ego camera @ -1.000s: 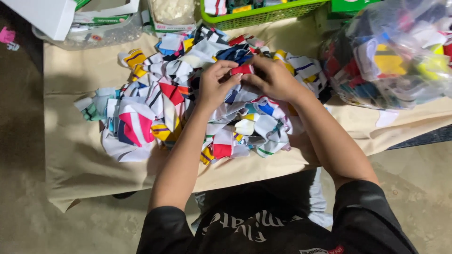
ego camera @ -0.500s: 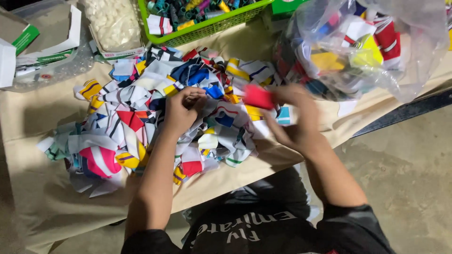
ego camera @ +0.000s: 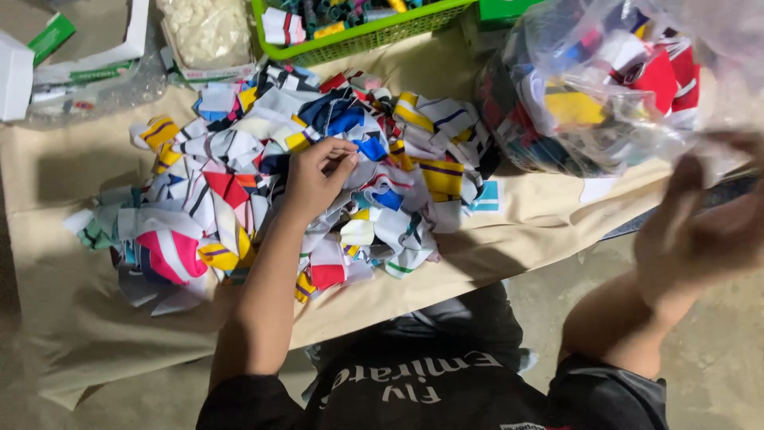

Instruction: Sorting through a pile of colorful fabric scraps on a table, inspecting individual pieces, and placing some into a large plastic bag.

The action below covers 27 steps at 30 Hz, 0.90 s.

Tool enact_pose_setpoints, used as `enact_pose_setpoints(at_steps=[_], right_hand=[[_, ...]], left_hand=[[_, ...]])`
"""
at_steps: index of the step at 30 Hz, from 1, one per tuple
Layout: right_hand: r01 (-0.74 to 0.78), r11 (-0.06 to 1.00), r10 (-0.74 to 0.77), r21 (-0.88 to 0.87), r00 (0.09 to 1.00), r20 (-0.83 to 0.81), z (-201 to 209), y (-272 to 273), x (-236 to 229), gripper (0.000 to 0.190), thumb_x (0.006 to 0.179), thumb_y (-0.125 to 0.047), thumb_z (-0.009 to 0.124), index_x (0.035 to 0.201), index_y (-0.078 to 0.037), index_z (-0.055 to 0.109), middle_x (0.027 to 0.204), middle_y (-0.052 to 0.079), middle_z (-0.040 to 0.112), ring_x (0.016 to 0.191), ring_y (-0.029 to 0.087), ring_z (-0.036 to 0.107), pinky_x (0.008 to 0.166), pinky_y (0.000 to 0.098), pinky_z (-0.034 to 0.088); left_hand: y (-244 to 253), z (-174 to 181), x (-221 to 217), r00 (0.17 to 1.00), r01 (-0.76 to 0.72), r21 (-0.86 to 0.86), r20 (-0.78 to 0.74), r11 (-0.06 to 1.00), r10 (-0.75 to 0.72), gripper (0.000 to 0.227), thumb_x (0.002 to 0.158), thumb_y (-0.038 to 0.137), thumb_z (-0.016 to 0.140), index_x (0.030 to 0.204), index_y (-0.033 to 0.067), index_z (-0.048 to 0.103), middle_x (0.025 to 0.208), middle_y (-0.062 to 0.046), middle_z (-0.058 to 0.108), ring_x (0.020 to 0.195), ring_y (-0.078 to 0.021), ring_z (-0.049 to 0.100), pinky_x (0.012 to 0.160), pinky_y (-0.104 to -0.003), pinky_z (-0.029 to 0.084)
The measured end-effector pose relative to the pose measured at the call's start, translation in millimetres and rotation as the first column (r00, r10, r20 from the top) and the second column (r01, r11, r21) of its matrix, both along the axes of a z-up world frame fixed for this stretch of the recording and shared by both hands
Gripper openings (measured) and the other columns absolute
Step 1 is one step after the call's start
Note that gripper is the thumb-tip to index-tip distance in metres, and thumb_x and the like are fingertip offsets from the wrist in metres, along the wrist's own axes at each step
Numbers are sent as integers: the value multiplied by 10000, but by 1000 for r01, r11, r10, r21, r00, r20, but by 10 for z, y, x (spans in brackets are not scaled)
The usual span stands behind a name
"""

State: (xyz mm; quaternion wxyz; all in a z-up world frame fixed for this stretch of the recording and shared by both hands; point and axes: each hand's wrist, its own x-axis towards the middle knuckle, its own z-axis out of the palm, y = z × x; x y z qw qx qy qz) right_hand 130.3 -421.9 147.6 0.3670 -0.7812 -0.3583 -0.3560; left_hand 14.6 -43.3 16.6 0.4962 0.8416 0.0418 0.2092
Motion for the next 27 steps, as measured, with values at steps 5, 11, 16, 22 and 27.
enact_pose_setpoints(at_steps=[5, 11, 16, 22, 27], right_hand=[[-477, 797, 278, -372, 835, -475, 1, 196, -364, 271, 973, -203, 627, 1127, 5, 707, 1053, 134, 760, 897, 236, 738, 824, 341, 583], [-241, 926, -72, -291, 644, -761, -868, 558, -323, 405, 805, -62, 708, 1205, -114, 670, 994, 47, 743, 870, 193, 670, 814, 343, 543], [-225, 974, 172, 19, 683, -710, -1395, 647, -427, 164, 945, -138, 724, 1028, -82, 593, 955, 65, 701, 803, 155, 672, 648, 262, 564], [-272, 960, 234, 71, 632, -738, -1523, 582, -305, 313, 995, -179, 730, 742, -82, 572, 732, 41, 687, 663, 102, 627, 581, 249, 483], [-270, 963, 212, 27, 689, -693, -1622, 546, -292, 483, 1002, -186, 728, 618, -111, 445, 550, -36, 403, 558, 74, 340, 505, 273, 287]], left_hand=[[16, -29, -16, 999, 1, 15, 32, 1000, -2, 145, 1005, 135, 662, 1088, 22, 702, 971, -110, 757, 919, -212, 741, 737, -290, 616], [7, -45, 22, 1000, -9, -2, 19, 1000, 9, 142, 1002, 137, 666, 1088, 30, 702, 967, -107, 754, 907, -211, 736, 726, -286, 614], [0, 135, 244, 937, -38, 31, -345, 999, 47, 73, 963, 135, 694, 907, 91, 712, 879, -37, 767, 821, -163, 727, 727, -306, 590], [-338, 74, 1026, 996, -85, 337, 44, 938, 75, 127, 915, 27, 697, 970, 44, 584, 906, -63, 653, 737, -144, 652, 648, -227, 598], [-576, -315, 1447, 979, 202, 472, -107, 858, -172, 415, 894, 145, 721, 1292, 148, 602, 1211, -90, 635, 1099, -290, 588, 873, -400, 535]])
